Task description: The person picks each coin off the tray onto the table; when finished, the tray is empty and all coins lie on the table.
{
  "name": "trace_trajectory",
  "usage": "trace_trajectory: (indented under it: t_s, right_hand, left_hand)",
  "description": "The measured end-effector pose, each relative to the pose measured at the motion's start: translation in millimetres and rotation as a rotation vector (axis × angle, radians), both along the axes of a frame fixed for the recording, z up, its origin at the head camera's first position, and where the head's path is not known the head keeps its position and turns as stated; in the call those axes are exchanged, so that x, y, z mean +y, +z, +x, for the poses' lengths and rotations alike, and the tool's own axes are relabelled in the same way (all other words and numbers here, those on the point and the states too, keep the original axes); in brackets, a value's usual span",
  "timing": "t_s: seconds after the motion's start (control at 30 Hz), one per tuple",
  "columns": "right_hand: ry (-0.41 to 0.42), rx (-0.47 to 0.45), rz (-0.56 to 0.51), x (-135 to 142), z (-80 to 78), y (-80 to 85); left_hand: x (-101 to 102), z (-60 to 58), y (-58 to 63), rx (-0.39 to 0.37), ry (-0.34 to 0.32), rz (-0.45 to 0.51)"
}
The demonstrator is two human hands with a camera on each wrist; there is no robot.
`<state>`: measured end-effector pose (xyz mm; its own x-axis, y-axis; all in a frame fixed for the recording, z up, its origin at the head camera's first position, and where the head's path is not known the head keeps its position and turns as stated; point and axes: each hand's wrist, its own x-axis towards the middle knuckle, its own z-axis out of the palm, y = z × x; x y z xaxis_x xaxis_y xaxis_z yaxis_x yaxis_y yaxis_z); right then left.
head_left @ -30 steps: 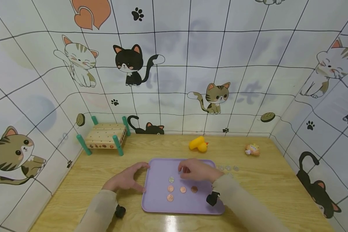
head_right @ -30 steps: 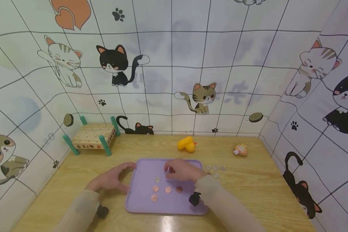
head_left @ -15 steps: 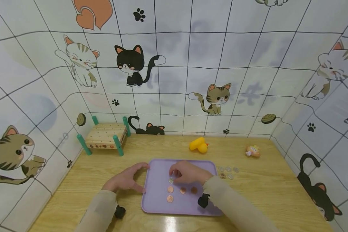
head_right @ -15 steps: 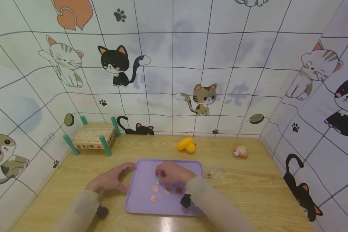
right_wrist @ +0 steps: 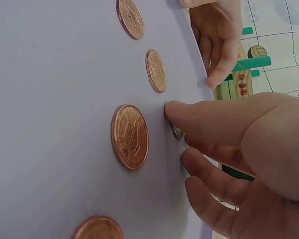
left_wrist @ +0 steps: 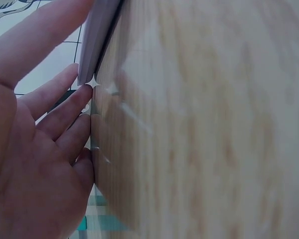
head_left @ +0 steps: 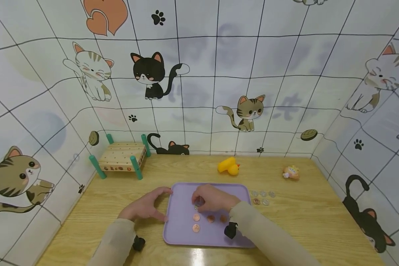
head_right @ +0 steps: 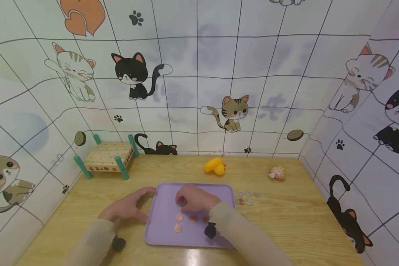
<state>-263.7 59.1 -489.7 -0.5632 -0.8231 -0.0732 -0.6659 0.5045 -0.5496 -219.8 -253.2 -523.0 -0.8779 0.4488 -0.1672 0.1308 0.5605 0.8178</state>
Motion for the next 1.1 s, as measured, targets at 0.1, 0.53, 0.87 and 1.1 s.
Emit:
trace_trajectory:
  t_s: [0.1, 0.53, 0.87, 1.1]
  right_hand:
    - [0.013, 0.004, -0.001, -1, -0.3, -2.7]
    - [0.013, 0.001, 0.02, -5, 3.0, -5.5]
    - [0.007, -0.007, 0.048, -7, 1.3, -1.1]
    - [-0.009, -0.024, 0.093, -8, 0.3, 3.8]
  left_hand:
    - [2, 1.8, 0.2, 0.008, -0.012, 0.008]
    - [3, 3.2, -3.7, -0.009, 0.007, -0.008]
    - [2, 1.4, -0.4, -0.015, 0.028, -0.029]
    - [0, -1.9, 0.6, 0.016, -0.003, -0.014]
